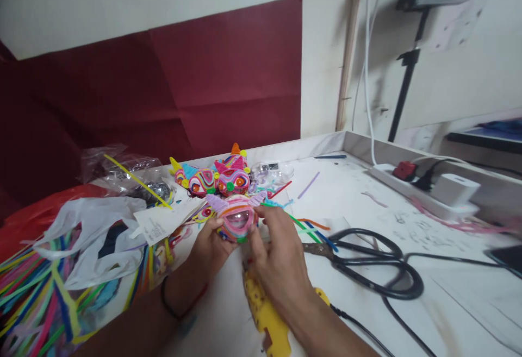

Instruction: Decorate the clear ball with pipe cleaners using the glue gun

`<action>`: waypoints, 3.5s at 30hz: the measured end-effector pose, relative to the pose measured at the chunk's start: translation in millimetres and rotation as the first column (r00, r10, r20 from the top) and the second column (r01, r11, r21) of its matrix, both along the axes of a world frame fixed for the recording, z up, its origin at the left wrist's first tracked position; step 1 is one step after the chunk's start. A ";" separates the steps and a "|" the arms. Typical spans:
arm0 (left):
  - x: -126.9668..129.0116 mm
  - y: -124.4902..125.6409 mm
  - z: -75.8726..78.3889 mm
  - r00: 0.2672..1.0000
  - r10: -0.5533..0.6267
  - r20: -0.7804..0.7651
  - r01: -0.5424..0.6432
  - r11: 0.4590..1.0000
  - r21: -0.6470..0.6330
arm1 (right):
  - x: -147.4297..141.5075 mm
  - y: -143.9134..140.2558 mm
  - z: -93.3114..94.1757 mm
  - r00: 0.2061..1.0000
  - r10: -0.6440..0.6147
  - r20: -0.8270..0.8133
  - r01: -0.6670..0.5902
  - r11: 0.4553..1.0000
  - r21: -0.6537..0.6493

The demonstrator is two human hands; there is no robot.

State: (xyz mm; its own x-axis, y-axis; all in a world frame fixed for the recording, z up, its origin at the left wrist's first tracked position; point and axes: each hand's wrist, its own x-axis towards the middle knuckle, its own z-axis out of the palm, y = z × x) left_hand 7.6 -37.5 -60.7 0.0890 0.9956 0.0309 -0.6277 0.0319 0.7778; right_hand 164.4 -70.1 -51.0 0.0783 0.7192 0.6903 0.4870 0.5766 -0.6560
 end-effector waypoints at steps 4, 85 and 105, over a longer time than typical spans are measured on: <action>0.1 -2.2 6.2 0.998 -0.050 0.037 0.052 0.998 -0.031 | 3.1 11.1 7.1 0.913 0.039 -0.407 -0.199 0.912 -0.359; -20.9 5.5 11.1 0.962 0.069 0.266 -0.050 0.996 -0.077 | 58.0 37.9 58.7 0.781 -0.075 -0.620 -0.235 0.884 -0.403; -25.9 14.2 4.9 0.949 0.229 0.216 -0.197 0.967 -0.161 | 48.0 173.5 18.7 0.309 0.330 0.892 0.072 0.927 -0.368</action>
